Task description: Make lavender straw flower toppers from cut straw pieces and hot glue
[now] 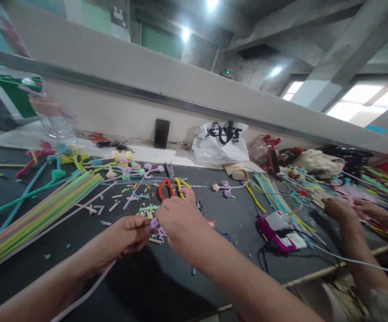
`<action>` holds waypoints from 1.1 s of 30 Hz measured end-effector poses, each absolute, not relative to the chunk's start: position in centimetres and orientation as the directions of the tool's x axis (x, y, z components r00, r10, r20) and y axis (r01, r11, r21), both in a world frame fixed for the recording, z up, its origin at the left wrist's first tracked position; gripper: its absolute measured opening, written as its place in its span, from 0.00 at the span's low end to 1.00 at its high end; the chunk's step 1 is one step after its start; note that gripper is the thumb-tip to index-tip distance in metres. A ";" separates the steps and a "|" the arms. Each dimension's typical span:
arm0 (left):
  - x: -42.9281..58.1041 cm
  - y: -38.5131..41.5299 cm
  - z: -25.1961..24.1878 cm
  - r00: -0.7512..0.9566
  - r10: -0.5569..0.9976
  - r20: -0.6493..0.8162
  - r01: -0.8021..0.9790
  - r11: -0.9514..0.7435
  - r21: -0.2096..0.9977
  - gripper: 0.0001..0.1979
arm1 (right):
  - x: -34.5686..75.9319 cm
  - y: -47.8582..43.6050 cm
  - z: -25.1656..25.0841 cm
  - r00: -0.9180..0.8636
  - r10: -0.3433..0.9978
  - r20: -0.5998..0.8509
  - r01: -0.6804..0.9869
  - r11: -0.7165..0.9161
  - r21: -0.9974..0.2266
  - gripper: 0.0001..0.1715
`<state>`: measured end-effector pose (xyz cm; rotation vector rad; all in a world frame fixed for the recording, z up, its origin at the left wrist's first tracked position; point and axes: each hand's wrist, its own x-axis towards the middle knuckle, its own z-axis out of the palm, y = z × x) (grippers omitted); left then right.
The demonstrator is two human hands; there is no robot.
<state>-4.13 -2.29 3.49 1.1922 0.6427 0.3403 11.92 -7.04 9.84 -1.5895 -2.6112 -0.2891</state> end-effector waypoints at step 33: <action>-4.2 -2.0 2.7 0.721 0.668 -0.186 0.058 0.210 0.976 0.17 | 11.6 -5.9 9.7 -0.189 0.975 0.115 0.886 0.220 -0.409 0.05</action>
